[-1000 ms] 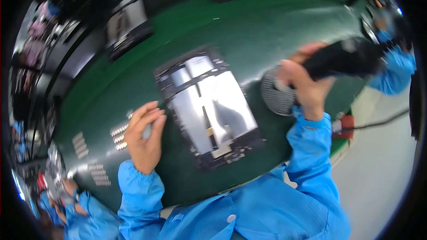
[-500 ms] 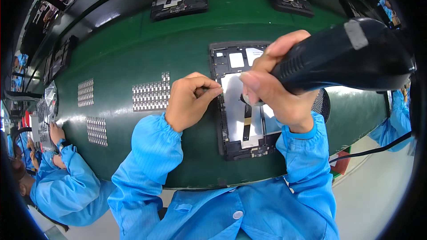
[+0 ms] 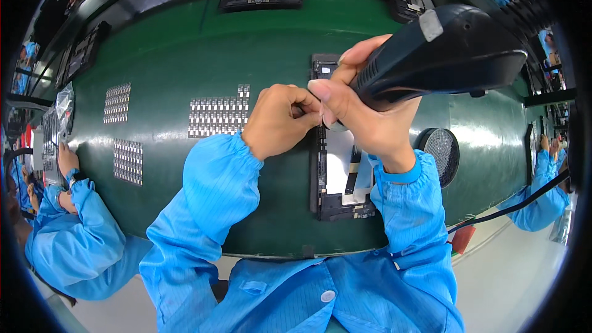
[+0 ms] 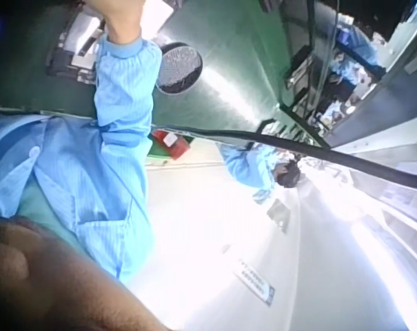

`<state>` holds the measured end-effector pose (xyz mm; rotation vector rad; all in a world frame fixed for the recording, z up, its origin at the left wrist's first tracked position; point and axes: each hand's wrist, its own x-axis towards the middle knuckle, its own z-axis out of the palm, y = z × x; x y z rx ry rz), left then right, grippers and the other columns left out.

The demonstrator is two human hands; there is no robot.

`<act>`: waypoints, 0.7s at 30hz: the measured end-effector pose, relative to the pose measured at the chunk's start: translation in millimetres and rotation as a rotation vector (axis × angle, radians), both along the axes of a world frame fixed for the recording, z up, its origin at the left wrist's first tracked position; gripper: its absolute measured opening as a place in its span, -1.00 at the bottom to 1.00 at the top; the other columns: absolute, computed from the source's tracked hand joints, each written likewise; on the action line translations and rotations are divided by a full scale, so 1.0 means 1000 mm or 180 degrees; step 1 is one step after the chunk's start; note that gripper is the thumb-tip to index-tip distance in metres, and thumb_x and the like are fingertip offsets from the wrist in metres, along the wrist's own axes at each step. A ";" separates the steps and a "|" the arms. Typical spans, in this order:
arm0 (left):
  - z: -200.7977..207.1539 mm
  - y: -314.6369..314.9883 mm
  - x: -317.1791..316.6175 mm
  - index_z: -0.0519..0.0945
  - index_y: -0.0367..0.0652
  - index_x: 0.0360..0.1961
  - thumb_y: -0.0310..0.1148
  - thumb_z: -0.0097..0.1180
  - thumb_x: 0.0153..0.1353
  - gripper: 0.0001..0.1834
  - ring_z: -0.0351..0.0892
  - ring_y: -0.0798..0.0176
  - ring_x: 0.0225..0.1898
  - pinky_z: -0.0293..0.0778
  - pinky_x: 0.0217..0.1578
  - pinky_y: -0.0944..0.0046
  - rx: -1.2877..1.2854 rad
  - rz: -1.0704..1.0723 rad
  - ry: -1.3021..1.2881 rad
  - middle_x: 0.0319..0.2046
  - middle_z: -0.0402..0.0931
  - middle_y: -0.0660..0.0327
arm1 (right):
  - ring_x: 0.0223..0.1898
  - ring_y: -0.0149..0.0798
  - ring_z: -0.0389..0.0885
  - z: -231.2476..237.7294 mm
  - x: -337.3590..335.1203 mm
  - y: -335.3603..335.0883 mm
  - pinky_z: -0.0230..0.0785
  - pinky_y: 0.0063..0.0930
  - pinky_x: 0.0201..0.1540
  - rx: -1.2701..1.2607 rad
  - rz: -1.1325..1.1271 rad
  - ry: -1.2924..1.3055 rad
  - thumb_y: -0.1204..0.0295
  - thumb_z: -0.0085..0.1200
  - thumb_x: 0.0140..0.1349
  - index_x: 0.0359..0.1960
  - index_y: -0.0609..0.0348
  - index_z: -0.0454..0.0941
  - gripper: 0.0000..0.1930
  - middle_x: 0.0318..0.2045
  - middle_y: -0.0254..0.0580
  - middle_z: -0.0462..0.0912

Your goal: Assembling electronic tablet components using a manual screwdriver and adhesive strips on a factory conveyor belt.

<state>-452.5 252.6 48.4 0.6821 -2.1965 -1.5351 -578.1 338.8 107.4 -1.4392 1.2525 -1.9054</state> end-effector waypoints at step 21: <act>0.012 -0.007 0.003 0.61 -0.38 -0.49 -0.52 0.23 -0.03 -0.89 0.59 0.32 -0.66 0.49 -0.62 0.37 0.0630 -0.0026 -0.0581 -0.63 0.57 0.08 | -0.63 -0.44 0.45 0.000 0.015 -0.002 0.33 -0.62 -0.57 0.0261 0.0037 0.0678 0.77 0.18 -0.02 -0.28 0.19 0.20 -0.60 -0.64 -0.22 0.44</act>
